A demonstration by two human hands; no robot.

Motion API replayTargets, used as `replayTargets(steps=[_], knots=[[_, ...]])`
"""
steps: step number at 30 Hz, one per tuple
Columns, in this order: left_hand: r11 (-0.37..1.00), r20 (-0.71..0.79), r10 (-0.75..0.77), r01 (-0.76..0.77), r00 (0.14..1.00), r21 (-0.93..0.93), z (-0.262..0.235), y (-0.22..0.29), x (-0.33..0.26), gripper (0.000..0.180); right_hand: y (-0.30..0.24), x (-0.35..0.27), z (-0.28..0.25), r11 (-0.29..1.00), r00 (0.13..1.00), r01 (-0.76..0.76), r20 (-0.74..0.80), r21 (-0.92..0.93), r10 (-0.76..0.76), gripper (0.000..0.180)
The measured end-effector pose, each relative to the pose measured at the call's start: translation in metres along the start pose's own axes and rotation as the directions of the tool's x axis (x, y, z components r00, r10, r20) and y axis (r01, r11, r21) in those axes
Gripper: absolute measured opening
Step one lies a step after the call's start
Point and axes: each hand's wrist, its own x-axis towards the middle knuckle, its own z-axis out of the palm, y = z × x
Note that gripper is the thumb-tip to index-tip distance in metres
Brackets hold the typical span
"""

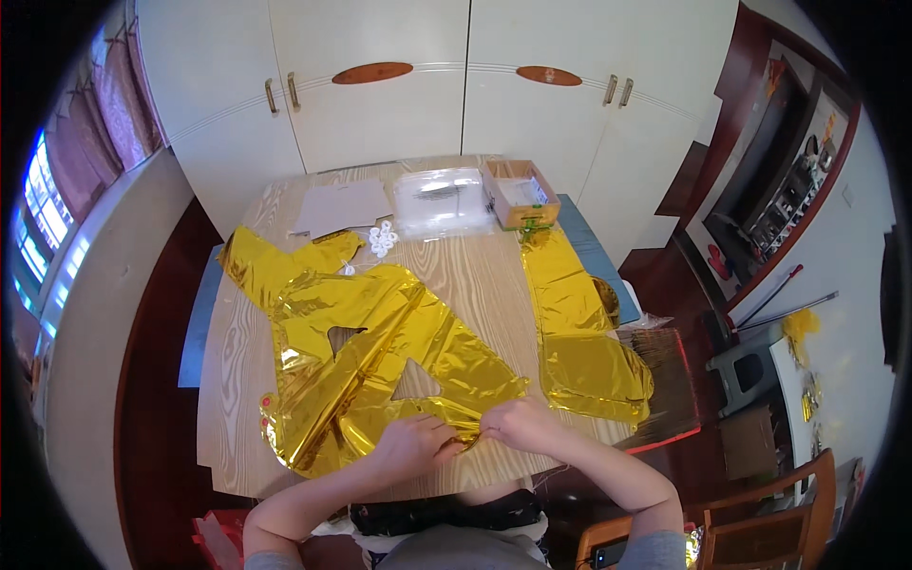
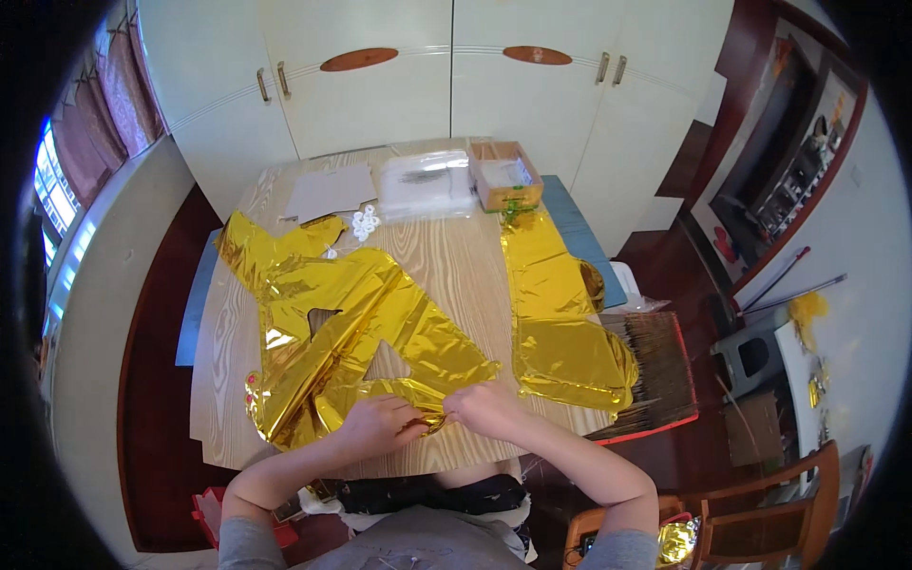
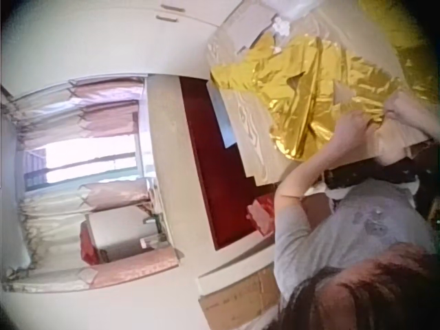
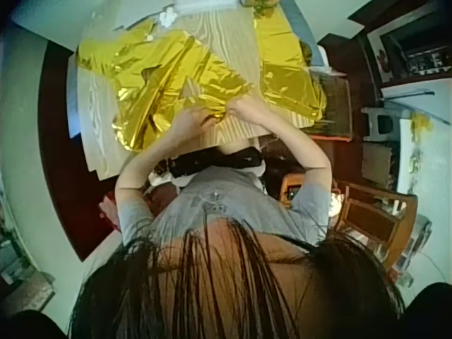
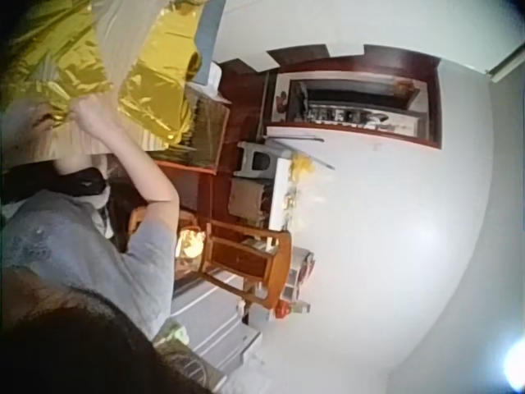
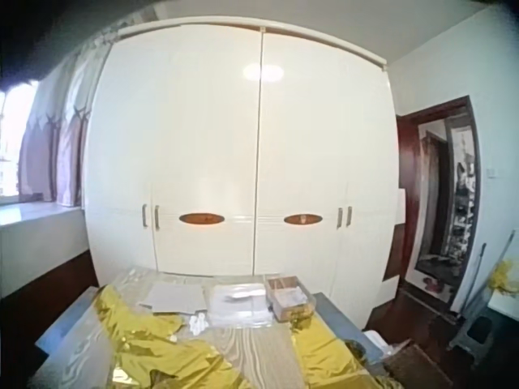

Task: Folding and flattening a large gold foil balloon on a table.

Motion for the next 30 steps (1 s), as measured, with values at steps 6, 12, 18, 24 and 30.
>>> replayTargets(steps=[6,12,18,24,30], knots=[[0.999,0.015,0.023,-0.023,1.000,0.038,-0.009,0.010,0.006,0.018,-0.006,0.000,-0.004,0.999,0.998,-0.049,0.034,-0.008,0.050,0.020],[0.995,-0.059,-0.032,0.038,0.998,0.092,0.007,0.011,0.011,0.013,-0.014,-0.002,0.005,0.994,0.995,-0.024,-0.103,-0.104,0.014,0.017],[0.989,0.049,-0.074,0.067,0.996,0.129,0.005,0.011,0.010,0.008,-0.026,-0.012,0.003,0.955,0.979,-0.082,-0.200,-0.285,0.024,0.010],[0.979,0.158,-0.170,0.148,0.973,0.139,0.000,0.008,0.005,0.015,0.001,-0.021,-0.001,0.957,0.924,0.006,-0.363,-0.288,-0.116,0.014],[0.981,0.099,-0.156,0.142,0.983,0.133,0.005,0.020,0.021,0.020,0.006,-0.025,0.005,0.973,0.953,-0.192,-0.263,-0.127,0.154,0.015]])
